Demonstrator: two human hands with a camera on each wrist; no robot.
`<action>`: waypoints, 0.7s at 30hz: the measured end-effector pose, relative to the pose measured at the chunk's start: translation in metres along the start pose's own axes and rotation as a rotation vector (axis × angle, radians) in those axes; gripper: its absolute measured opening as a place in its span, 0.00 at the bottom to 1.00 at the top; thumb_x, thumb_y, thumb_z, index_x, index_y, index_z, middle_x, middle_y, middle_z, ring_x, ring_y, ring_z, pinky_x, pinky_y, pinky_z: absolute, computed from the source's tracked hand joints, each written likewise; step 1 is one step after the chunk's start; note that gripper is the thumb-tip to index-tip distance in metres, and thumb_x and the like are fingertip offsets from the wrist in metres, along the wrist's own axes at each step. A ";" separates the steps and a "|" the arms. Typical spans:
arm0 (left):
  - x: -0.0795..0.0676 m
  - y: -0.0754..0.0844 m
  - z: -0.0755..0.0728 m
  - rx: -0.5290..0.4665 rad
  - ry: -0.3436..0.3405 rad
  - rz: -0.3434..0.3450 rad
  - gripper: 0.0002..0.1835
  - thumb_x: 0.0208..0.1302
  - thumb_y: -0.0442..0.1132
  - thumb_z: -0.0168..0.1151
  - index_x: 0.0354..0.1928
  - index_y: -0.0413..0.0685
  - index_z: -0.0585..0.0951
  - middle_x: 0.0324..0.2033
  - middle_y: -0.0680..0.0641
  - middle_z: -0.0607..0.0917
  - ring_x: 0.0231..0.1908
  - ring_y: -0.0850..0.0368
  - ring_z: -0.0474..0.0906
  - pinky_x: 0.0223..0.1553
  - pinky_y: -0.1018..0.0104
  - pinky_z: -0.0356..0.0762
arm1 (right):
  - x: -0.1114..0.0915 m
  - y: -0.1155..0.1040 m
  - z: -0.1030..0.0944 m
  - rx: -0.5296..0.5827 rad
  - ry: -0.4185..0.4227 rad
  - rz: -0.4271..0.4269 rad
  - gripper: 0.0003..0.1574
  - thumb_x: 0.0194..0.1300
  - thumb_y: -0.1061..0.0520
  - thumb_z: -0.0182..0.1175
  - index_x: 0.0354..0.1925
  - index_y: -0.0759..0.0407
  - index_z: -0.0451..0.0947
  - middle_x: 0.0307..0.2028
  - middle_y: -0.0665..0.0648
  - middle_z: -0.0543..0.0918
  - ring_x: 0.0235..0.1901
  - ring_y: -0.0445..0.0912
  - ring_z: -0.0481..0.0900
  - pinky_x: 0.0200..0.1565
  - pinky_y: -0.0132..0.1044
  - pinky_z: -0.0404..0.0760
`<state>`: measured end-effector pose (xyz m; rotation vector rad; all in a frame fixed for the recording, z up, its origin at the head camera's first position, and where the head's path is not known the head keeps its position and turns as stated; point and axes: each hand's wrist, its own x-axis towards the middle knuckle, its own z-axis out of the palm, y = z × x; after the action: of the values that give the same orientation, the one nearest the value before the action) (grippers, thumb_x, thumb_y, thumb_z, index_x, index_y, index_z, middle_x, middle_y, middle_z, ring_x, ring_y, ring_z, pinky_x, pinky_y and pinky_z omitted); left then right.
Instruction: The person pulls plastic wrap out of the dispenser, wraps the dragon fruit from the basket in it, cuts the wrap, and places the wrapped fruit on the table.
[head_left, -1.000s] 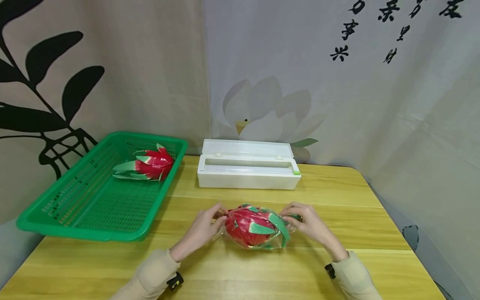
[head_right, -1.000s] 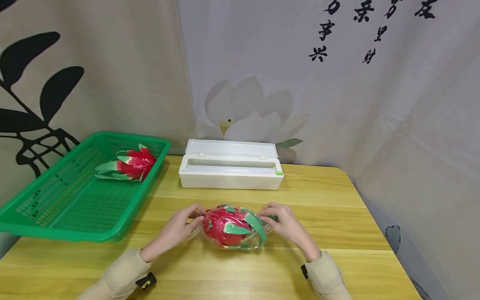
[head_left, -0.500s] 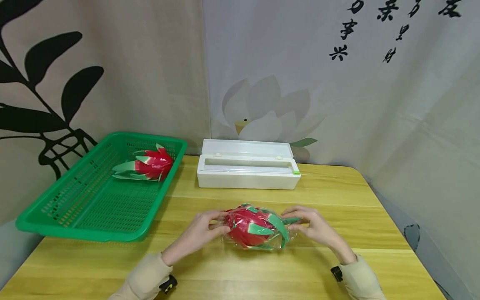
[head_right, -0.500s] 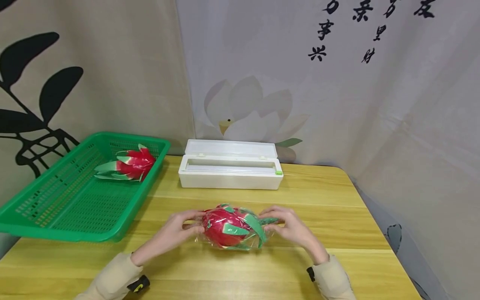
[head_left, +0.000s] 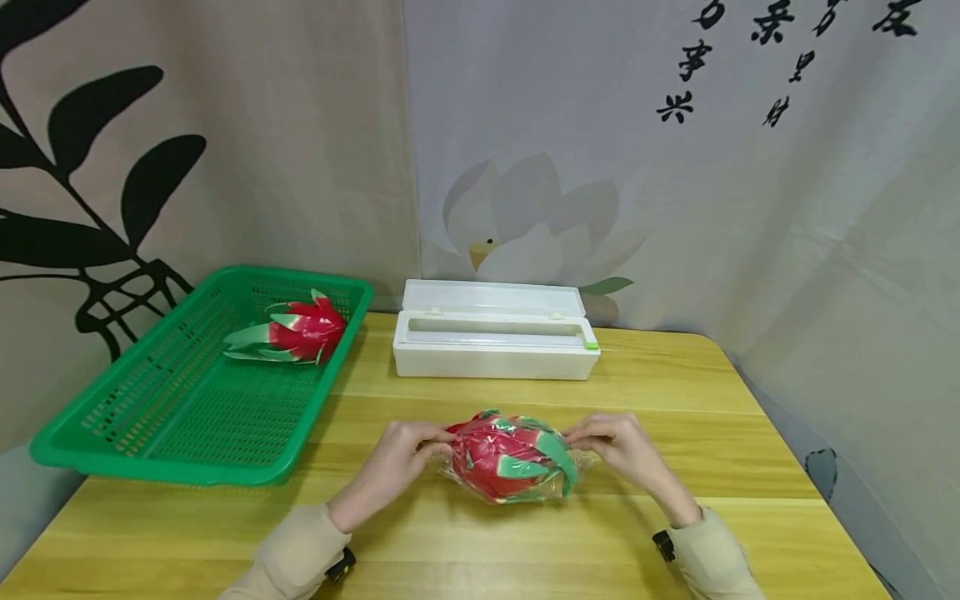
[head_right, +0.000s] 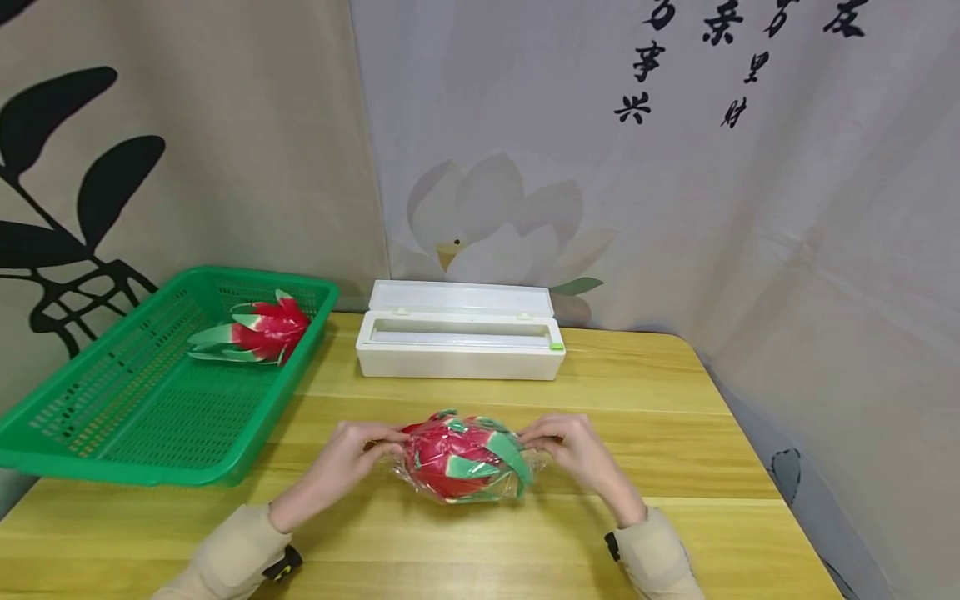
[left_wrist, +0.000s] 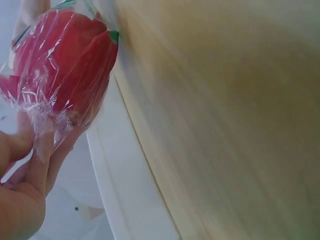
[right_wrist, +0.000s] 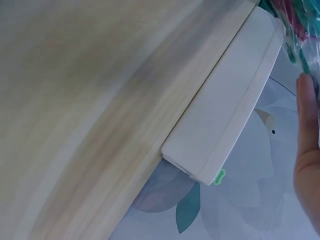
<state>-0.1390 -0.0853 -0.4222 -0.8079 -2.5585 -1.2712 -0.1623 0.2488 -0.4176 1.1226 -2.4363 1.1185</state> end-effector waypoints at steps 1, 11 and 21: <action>0.000 0.000 0.001 0.005 0.020 0.013 0.08 0.54 0.32 0.66 0.36 0.39 0.86 0.36 0.40 0.88 0.37 0.52 0.87 0.39 0.75 0.82 | 0.001 0.000 0.000 -0.008 0.007 -0.003 0.15 0.48 0.77 0.64 0.32 0.61 0.86 0.32 0.58 0.88 0.32 0.43 0.86 0.35 0.23 0.82; 0.001 -0.004 0.010 0.009 0.046 -0.055 0.07 0.56 0.23 0.61 0.36 0.39 0.81 0.30 0.40 0.88 0.27 0.57 0.85 0.27 0.81 0.78 | 0.007 -0.001 0.005 0.030 -0.064 0.172 0.08 0.58 0.69 0.61 0.35 0.60 0.84 0.33 0.58 0.88 0.31 0.43 0.86 0.33 0.29 0.84; -0.001 -0.021 -0.002 -0.058 -0.187 -0.091 0.21 0.60 0.39 0.63 0.53 0.34 0.78 0.42 0.38 0.86 0.38 0.51 0.85 0.42 0.66 0.84 | -0.002 0.007 -0.005 0.150 -0.219 0.237 0.16 0.68 0.59 0.55 0.52 0.59 0.79 0.53 0.62 0.81 0.51 0.46 0.80 0.47 0.32 0.82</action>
<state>-0.1496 -0.0976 -0.4357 -0.8684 -2.7445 -1.3628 -0.1668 0.2560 -0.4192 1.0693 -2.7531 1.3312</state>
